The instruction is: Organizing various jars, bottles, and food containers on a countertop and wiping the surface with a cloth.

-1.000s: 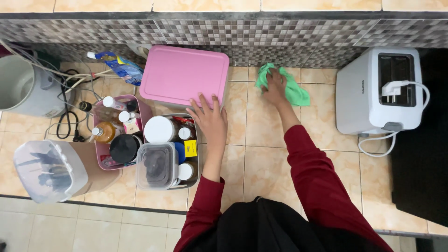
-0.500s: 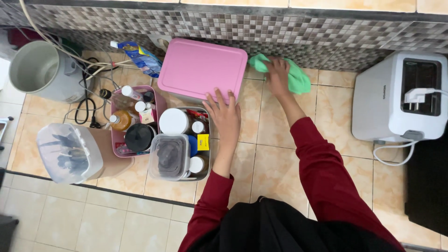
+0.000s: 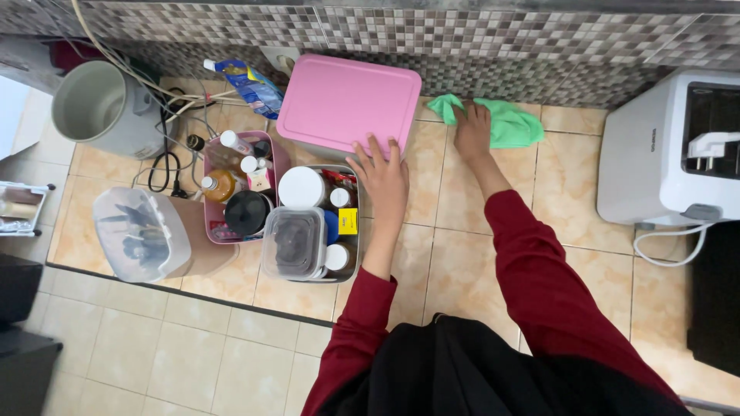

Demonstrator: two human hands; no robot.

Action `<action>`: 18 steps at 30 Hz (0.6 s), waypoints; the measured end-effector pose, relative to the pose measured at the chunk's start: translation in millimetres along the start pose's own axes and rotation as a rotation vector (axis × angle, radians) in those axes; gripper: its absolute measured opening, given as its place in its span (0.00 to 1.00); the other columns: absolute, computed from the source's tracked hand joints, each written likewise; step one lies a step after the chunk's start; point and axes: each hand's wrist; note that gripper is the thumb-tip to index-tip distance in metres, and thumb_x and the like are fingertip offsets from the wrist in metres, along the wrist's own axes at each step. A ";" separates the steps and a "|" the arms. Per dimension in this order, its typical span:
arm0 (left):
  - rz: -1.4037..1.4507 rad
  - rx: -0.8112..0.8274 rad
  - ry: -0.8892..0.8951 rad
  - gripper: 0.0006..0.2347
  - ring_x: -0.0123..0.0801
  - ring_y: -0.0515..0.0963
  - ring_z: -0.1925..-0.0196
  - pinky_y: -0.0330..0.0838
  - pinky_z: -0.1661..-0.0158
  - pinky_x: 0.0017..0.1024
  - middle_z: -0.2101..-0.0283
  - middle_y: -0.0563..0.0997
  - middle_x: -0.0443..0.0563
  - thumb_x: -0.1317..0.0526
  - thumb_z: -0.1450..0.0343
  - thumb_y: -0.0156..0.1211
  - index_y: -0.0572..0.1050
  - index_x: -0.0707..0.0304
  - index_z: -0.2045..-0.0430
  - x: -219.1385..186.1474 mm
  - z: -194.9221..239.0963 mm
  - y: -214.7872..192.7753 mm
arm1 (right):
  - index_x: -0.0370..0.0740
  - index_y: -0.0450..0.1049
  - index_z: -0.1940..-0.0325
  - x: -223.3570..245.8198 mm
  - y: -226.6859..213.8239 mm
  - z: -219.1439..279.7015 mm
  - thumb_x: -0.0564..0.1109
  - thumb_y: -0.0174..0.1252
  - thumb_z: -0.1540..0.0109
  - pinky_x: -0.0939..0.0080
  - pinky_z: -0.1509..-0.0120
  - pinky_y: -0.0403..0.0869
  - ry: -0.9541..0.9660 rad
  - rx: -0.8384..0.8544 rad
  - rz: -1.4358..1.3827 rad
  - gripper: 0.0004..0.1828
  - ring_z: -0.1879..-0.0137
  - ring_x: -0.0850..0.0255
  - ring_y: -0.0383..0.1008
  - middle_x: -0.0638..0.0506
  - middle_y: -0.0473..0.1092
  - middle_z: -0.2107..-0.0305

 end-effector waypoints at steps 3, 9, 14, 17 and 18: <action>0.000 -0.004 -0.006 0.22 0.77 0.57 0.28 0.50 0.33 0.72 0.32 0.65 0.74 0.59 0.32 0.64 0.72 0.61 0.42 -1.5 -1.7 3.7 | 0.44 0.79 0.41 -32.2 23.8 -7.0 0.36 0.58 0.43 0.45 0.30 0.69 -0.040 0.095 -0.096 0.25 0.35 0.43 0.69 0.44 0.71 0.41; 0.000 0.002 -0.026 0.21 0.80 0.56 0.28 0.61 0.37 0.67 0.31 0.62 0.74 0.59 0.29 0.62 0.71 0.61 0.40 -5.3 -2.8 10.4 | 0.49 0.78 0.39 -3.8 11.7 -7.0 0.40 0.59 0.43 0.36 0.33 0.61 -0.001 0.064 0.011 0.26 0.33 0.39 0.61 0.39 0.65 0.37; 0.022 -0.035 -0.031 0.21 0.79 0.56 0.28 0.62 0.35 0.65 0.30 0.62 0.74 0.59 0.29 0.62 0.70 0.60 0.40 0.1 -9.3 11.5 | 0.51 0.75 0.31 38.7 -54.9 27.9 0.40 0.59 0.40 0.37 0.34 0.60 -0.208 0.155 0.035 0.31 0.34 0.42 0.61 0.42 0.66 0.40; 0.047 0.036 -0.029 0.21 0.81 0.56 0.29 0.62 0.36 0.66 0.31 0.62 0.75 0.59 0.31 0.62 0.70 0.60 0.41 -0.3 -0.3 14.1 | 0.48 0.75 0.34 72.5 -108.9 96.0 0.40 0.59 0.43 0.39 0.35 0.60 -0.166 0.267 -0.078 0.31 0.34 0.44 0.61 0.43 0.66 0.42; 0.042 0.007 -0.017 0.21 0.81 0.56 0.28 0.62 0.35 0.66 0.31 0.62 0.75 0.59 0.30 0.62 0.70 0.60 0.41 -0.4 0.9 14.0 | 0.49 0.75 0.36 82.8 -122.7 123.1 0.40 0.59 0.44 0.39 0.33 0.59 -0.172 0.294 -0.127 0.30 0.33 0.43 0.61 0.43 0.66 0.42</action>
Point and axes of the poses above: each hand's wrist, its own z-axis away from the middle knuckle, its own y-axis out of the palm, x = y × z
